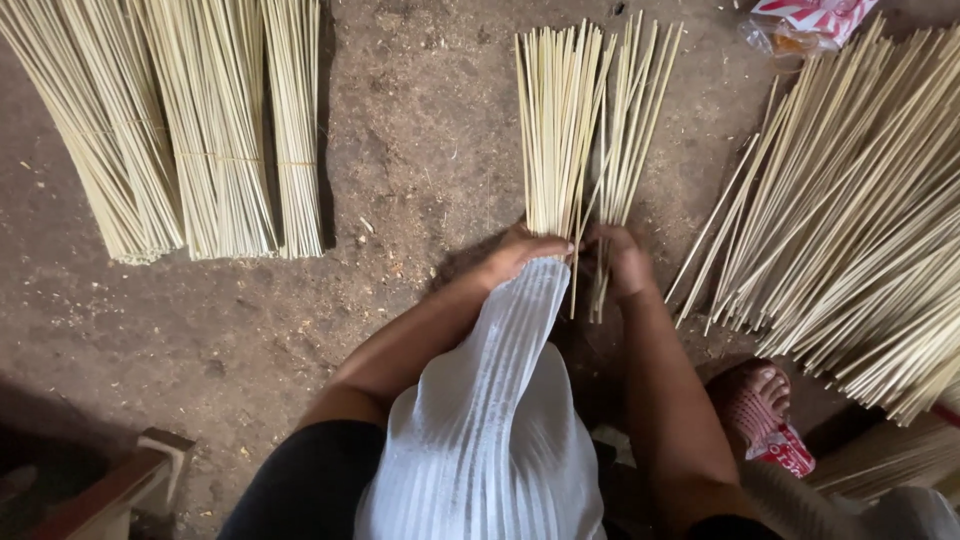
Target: Organizing and aligning bundles of thin wooden sticks by tapping them on the floor and stacking them into piles.
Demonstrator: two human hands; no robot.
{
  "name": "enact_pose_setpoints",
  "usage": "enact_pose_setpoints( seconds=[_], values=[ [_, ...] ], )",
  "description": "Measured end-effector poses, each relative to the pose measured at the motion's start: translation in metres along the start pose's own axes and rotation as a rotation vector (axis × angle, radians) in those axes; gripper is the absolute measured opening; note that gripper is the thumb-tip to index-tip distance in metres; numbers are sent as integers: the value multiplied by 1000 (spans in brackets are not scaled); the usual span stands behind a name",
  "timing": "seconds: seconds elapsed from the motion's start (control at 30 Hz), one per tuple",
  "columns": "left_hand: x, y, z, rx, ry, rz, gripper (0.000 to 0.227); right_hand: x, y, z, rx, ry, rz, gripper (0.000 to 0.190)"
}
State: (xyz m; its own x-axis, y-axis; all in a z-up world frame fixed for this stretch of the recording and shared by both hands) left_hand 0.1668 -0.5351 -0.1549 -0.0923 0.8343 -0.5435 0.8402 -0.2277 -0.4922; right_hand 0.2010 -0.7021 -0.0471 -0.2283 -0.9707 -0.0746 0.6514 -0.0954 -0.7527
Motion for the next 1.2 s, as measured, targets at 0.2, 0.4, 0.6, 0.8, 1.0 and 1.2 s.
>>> enact_pose_setpoints(
  seconds=[0.2, 0.4, 0.6, 0.8, 1.0, 1.2],
  values=[
    [48, 43, 78, -71, -23, -15, 55, -4, -13, 0, 179, -133, 60, 37],
    [29, 30, 49, -64, -99, 67, 47, 22, 7, -8, 123, 79, 46, 34],
    [86, 66, 116, -93, 8, 65, 64, -19, -35, 33, 185, -10, 105, 39],
    [33, 31, 51, -31, -9, 24, 50, -8, -23, 26, 187, -99, 68, 42],
    [-4, -5, -7, -52, -66, -59, 39, -10, -34, 26, 178, 70, 30, 33],
    [36, 25, 48, -41, 11, -73, 46, -24, -37, 40, 216, -74, 145, 53]
  ],
)
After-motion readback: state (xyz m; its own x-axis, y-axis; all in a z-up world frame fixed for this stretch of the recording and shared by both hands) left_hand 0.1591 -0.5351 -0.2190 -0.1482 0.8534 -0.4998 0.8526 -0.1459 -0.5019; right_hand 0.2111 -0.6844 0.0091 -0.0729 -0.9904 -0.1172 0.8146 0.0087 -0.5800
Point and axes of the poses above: each hand's wrist, its own y-axis towards the middle knuckle, its own x-axis out of the back of the hand, z = x × y, the point moved 4 cm from there along y, towards the middle knuckle, and after that the axes turned 2 degrees about x, right-handed, at the moved point
